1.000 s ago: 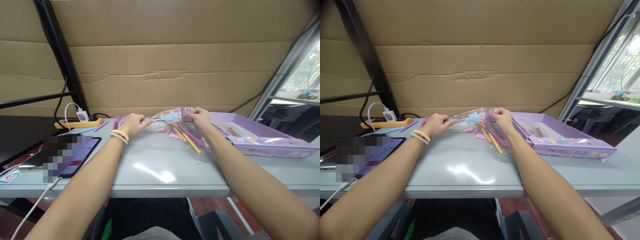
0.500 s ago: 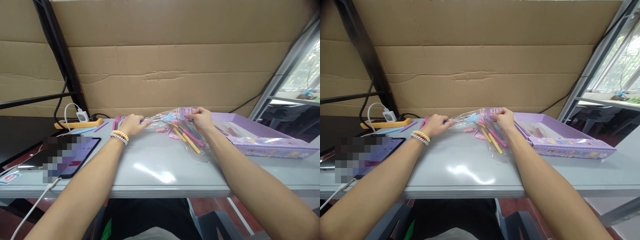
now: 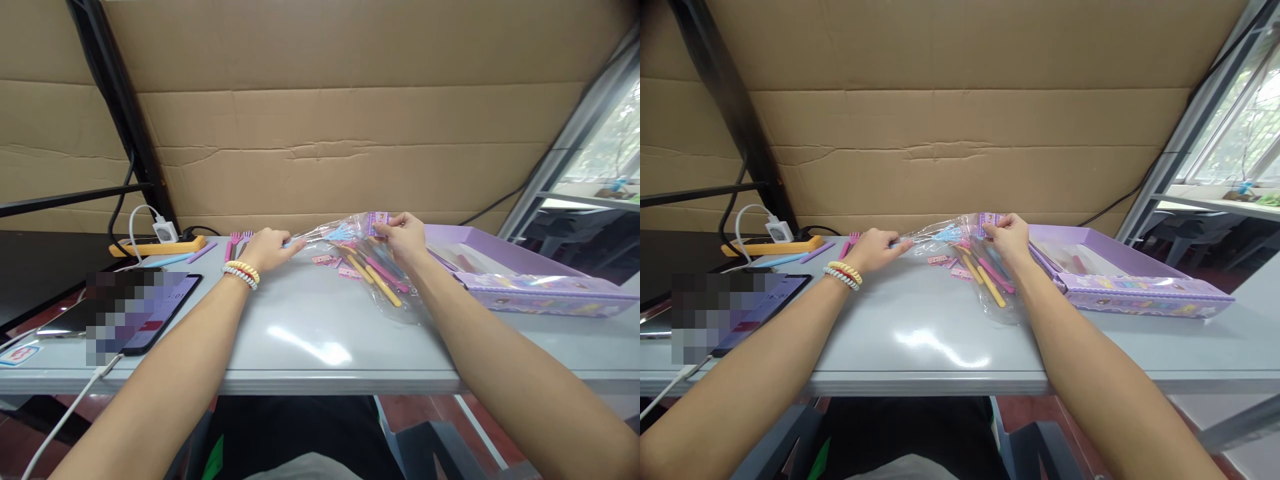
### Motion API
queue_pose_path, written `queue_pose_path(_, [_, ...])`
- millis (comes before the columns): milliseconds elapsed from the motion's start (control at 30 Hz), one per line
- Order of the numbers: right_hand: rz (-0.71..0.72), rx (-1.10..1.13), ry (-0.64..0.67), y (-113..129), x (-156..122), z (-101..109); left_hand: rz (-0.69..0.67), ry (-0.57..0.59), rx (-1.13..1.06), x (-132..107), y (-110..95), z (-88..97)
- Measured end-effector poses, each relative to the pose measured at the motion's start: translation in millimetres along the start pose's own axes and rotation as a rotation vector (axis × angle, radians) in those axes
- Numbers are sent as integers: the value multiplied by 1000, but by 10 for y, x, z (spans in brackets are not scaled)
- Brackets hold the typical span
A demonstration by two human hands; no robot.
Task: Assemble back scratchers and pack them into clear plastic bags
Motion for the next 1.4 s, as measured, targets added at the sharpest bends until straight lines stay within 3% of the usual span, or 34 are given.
queue_pose_path(200, [31, 34, -45, 24, -14, 5, -26, 9, -13, -18, -78, -5])
queue_pose_path(400, [39, 161, -4, 26, 12, 6, -14, 19, -20, -18, -88, -10])
queue_pose_path(733, [-64, 121, 362, 143, -112, -54, -2, 1, -36, -15, -53, 1])
queue_pose_path(967, [-158, 187, 296, 150, -80, -86, 34, 7, -31, -6, -19, -2])
queue_pose_path(1200, [-147, 72, 352, 152, -115, -57, 36, 5, -41, -1, 16, -19])
queue_pose_path(1400, [-150, 59, 314, 132, -99, -14, 23, 9, -42, -7, 4, -18])
Point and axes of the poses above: each hand's wrist, its own x-axis towards the middle knuckle, its own z-axis out of the back of the hand, y = z × x, the point moved 1 cm from there along x, towards the middle knuckle, and after that the axes turned 13 degrees about y, right-handed, at the moved point
